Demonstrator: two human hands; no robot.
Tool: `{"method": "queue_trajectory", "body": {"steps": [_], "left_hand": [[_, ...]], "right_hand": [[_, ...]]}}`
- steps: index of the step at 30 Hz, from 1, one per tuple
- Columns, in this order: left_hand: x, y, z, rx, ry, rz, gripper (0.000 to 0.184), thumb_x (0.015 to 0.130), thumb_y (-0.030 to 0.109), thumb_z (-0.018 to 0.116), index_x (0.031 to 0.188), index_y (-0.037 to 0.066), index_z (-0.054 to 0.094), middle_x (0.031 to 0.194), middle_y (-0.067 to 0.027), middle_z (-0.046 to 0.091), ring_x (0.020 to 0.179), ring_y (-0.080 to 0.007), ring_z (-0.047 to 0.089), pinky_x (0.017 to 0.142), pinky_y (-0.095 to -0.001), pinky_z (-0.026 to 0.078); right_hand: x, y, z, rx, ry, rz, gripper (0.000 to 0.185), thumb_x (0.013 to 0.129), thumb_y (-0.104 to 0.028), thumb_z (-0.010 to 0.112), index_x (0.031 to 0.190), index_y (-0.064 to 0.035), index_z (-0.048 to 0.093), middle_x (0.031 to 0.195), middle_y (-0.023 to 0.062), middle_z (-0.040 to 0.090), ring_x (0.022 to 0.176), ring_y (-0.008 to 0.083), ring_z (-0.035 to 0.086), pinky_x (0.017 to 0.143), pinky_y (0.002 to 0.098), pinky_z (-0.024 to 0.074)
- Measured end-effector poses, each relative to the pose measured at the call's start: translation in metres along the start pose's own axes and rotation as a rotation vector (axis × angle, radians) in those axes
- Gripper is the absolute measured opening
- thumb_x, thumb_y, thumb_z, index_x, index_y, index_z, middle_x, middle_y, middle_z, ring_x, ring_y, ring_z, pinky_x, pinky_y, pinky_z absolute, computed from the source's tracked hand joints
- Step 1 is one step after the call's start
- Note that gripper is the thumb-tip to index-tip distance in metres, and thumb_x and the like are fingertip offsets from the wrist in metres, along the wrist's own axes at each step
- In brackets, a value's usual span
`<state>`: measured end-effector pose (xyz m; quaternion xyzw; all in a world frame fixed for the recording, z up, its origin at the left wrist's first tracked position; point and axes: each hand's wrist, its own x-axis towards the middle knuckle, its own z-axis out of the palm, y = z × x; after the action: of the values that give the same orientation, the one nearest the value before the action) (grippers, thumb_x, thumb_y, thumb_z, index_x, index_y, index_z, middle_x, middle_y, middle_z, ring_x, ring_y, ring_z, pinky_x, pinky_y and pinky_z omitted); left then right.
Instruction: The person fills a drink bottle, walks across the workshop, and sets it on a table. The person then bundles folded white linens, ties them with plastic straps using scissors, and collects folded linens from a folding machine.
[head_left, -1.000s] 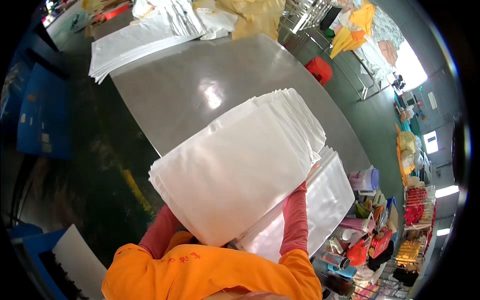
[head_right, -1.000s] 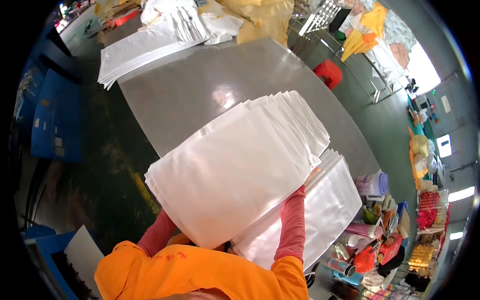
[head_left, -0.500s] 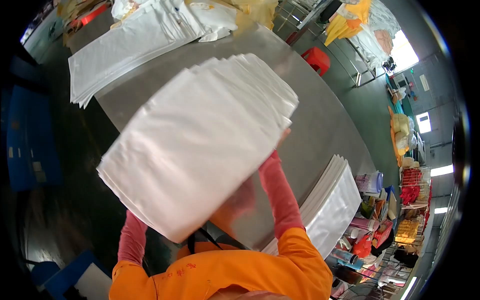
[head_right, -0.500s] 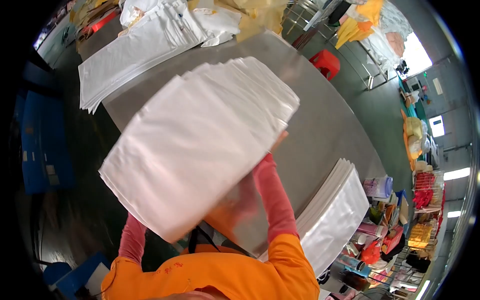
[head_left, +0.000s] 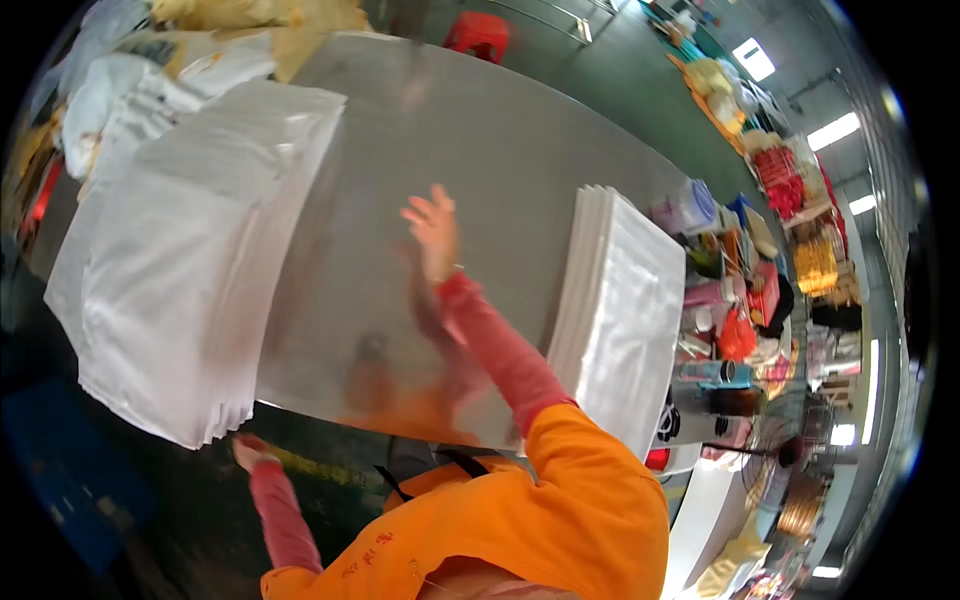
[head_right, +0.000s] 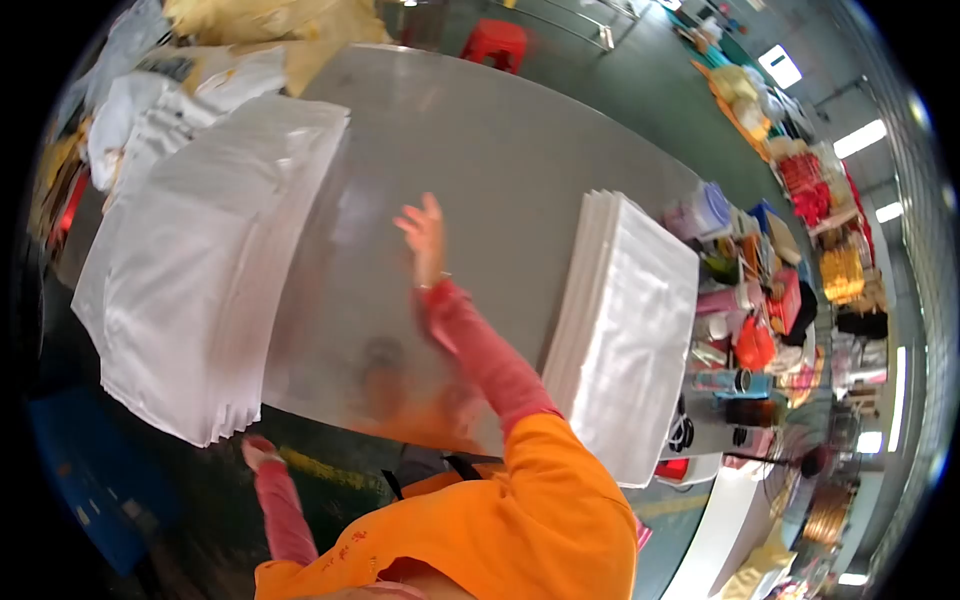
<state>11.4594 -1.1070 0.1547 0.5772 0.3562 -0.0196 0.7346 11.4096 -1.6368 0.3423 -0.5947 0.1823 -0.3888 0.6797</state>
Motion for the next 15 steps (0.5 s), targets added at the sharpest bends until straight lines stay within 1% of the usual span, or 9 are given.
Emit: {"method": "queue_trajectory", "body": {"steps": [1,2,4,6,7,8,10,12,15], "left_hand": [[-0.058,-0.018,0.012,0.097,0.159,0.049,0.035,0.083,0.028,0.045,0.052,0.016,0.035,0.045,0.0024,0.033,0.040,-0.0110,0.032,0.039,-0.0278,0.027],[-0.123,-0.026,0.018,0.174,0.004,0.007,0.032,0.079,0.026,0.051,0.054,0.016,0.033,0.047,0.0026,0.031,0.039,-0.0085,0.028,0.038,-0.0258,0.022],[-0.246,-0.045,0.045,0.255,-0.414,0.154,0.019,0.082,0.016,0.046,0.065,0.010,0.043,0.049,0.0019,0.034,0.042,-0.0071,0.031,0.040,-0.0209,0.027],[-0.330,-0.060,0.075,0.432,-0.899,-0.036,0.010,0.084,0.015,0.053,0.081,0.006,0.048,0.069,-0.0010,0.047,0.054,-0.0079,0.043,0.047,-0.0217,0.037],[-0.362,-0.072,0.092,0.504,-1.082,-0.152,0.017,0.081,0.013,0.058,0.094,0.004,0.050,0.081,-0.0035,0.050,0.067,-0.0106,0.049,0.059,-0.0227,0.043],[-0.389,-0.085,0.109,0.494,-1.300,-0.093,0.040,0.077,0.019,0.064,0.109,0.002,0.045,0.095,-0.0081,0.051,0.084,-0.0162,0.051,0.072,-0.0256,0.044],[-0.438,-0.123,0.137,0.648,-1.425,0.208,0.062,0.071,0.025,0.071,0.116,-0.003,0.039,0.103,-0.0134,0.049,0.093,-0.0210,0.051,0.078,-0.0308,0.043],[-0.483,-0.143,0.159,0.789,-1.460,-0.129,0.082,0.062,0.036,0.076,0.118,-0.007,0.034,0.111,-0.0210,0.045,0.100,-0.0277,0.049,0.083,-0.0362,0.041],[-0.518,-0.163,0.181,1.413,-1.383,0.382,0.095,0.056,0.043,0.077,0.120,-0.009,0.030,0.114,-0.0265,0.044,0.101,-0.0323,0.050,0.083,-0.0348,0.042]], "right_hand": [[-0.008,-0.012,-0.052,0.038,0.100,0.006,0.067,0.087,-0.051,0.036,0.132,-0.0033,0.024,0.115,0.0162,0.048,0.101,0.0242,0.051,0.090,0.0381,0.0371],[-0.017,-0.029,-0.109,0.077,0.194,0.012,0.062,0.088,-0.048,0.034,0.130,-0.0025,0.029,0.108,0.0153,0.053,0.098,0.0234,0.053,0.090,0.0349,0.0382],[-0.051,-0.091,-0.205,-0.238,0.371,-0.104,0.062,0.087,-0.050,0.033,0.127,-0.0021,0.034,0.106,0.0152,0.055,0.101,0.0234,0.052,0.091,0.0384,0.0374],[-0.088,-0.123,-0.309,-0.328,0.561,-0.149,0.061,0.087,-0.050,0.031,0.127,-0.0042,0.035,0.108,0.0149,0.054,0.102,0.0225,0.051,0.096,0.0369,0.0277],[-0.109,-0.136,-0.353,-0.411,0.684,-0.134,0.061,0.087,-0.049,0.031,0.127,-0.0038,0.035,0.108,0.0154,0.054,0.106,0.0227,0.047,0.097,0.0354,0.0248],[-0.129,-0.141,-0.401,-0.483,0.739,-0.153,0.061,0.088,-0.050,0.031,0.127,-0.0035,0.035,0.109,0.0152,0.053,0.108,0.0227,0.045,0.098,0.0349,0.0239],[-0.164,-0.151,-0.478,-0.574,0.868,-0.125,0.063,0.088,-0.051,0.032,0.128,-0.0029,0.033,0.112,0.0151,0.050,0.109,0.0229,0.043,0.098,0.0342,0.0239],[-0.192,-0.151,-0.532,-0.556,0.989,-0.083,0.066,0.087,-0.052,0.035,0.129,-0.0008,0.031,0.121,0.0156,0.042,0.114,0.0235,0.038,0.098,0.0335,0.0254],[-0.225,-0.126,-0.595,-0.428,0.938,0.074,0.068,0.087,-0.050,0.037,0.129,0.0013,0.028,0.129,0.0164,0.033,0.120,0.0233,0.032,0.101,0.0331,0.0245]]}}
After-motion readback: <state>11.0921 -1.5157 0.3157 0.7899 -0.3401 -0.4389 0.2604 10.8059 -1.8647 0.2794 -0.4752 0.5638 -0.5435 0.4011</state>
